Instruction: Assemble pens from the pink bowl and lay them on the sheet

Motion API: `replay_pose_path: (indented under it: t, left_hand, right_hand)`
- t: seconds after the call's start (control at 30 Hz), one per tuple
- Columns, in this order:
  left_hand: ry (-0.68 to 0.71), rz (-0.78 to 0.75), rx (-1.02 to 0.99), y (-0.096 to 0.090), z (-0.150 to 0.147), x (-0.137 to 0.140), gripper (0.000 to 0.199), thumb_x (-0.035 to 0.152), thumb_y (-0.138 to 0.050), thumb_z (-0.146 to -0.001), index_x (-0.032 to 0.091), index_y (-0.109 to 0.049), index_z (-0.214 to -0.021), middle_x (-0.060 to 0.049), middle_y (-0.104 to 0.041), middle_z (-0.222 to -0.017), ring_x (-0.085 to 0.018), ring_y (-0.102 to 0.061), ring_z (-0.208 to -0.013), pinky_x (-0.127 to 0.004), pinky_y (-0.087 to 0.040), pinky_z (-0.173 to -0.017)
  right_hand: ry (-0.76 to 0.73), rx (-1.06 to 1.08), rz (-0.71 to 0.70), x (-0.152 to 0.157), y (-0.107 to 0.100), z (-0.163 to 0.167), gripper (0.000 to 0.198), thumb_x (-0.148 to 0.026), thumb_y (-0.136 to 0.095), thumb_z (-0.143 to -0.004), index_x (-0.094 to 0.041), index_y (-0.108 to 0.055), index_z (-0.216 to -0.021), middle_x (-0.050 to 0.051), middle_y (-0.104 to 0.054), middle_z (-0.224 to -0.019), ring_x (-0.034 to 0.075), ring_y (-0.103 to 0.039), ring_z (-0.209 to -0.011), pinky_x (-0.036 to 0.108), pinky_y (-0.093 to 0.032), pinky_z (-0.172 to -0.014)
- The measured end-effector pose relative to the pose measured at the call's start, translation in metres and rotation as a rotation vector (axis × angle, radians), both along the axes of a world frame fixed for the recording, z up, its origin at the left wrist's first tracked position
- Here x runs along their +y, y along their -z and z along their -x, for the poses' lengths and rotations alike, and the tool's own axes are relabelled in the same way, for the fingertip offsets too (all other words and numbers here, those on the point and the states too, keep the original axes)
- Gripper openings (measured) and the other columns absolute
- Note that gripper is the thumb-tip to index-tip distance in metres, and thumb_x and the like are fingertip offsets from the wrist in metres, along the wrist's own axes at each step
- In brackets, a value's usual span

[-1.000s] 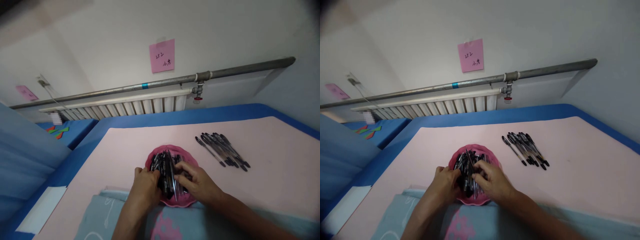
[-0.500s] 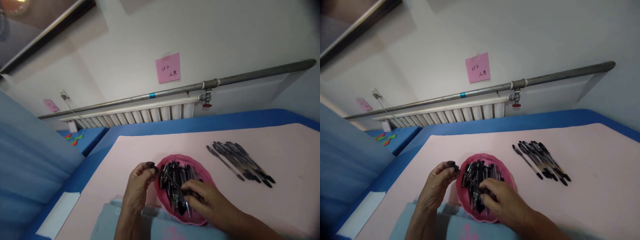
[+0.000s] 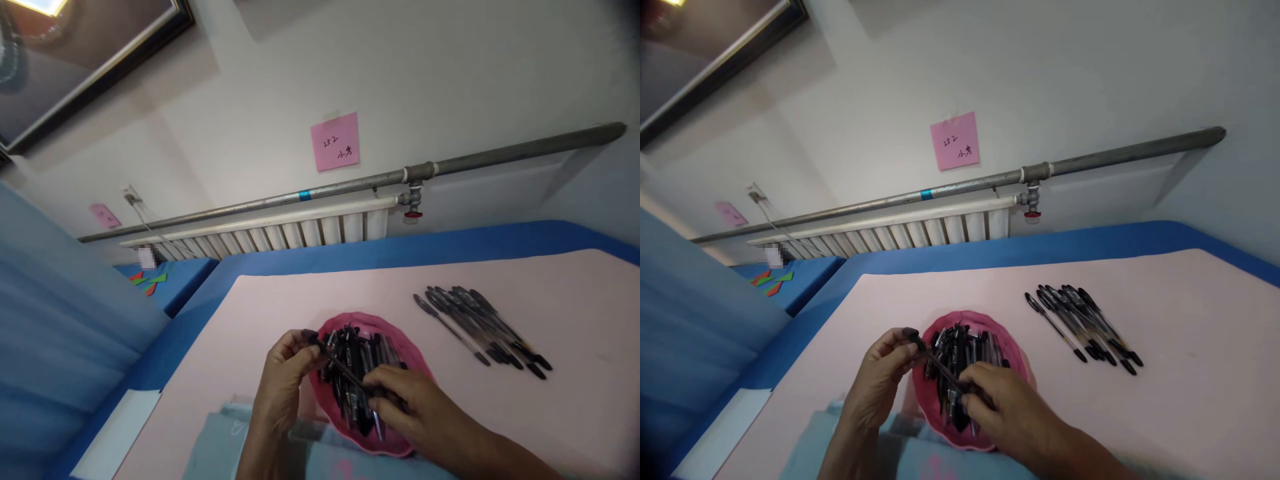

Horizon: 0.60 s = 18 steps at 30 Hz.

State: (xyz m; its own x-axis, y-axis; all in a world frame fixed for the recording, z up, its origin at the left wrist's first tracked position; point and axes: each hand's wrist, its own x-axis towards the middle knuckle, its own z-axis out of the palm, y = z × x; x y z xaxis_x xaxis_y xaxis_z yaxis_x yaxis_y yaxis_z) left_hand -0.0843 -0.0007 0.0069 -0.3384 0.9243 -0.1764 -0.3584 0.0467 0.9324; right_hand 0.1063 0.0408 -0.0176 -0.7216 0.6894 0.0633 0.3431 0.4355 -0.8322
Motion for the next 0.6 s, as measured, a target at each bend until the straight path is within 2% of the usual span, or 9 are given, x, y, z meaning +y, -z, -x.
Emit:
replay_pose_path:
  t: [0.33,0.6]
  left_hand:
    - [0.001,-0.021,0.054,0.0053,-0.0051,0.0027,0.023,0.028,-0.074,-0.061,0.014,-0.066,-0.078,-0.002,-0.065,-0.067,-0.014,-0.061,-0.065,-0.025,-0.05,-0.061]
    - [-0.032,-0.002,0.026,0.0087,-0.0079,0.0037,0.027,0.028,-0.077,-0.059,0.014,-0.062,-0.075,0.0,-0.066,-0.064,-0.011,-0.06,-0.058,-0.022,-0.048,-0.057]
  right_hand:
    - [0.018,-0.002,-0.021,-0.0058,-0.001,0.0012,0.016,-0.014,-0.047,-0.082,-0.021,-0.061,-0.082,0.001,-0.062,-0.078,0.015,-0.058,-0.072,0.026,-0.042,-0.062]
    - [0.032,-0.007,-0.062,-0.0071,-0.0015,0.0004,0.015,-0.016,-0.046,-0.084,-0.021,-0.061,-0.084,0.003,-0.061,-0.079,0.017,-0.058,-0.073,0.029,-0.043,-0.066]
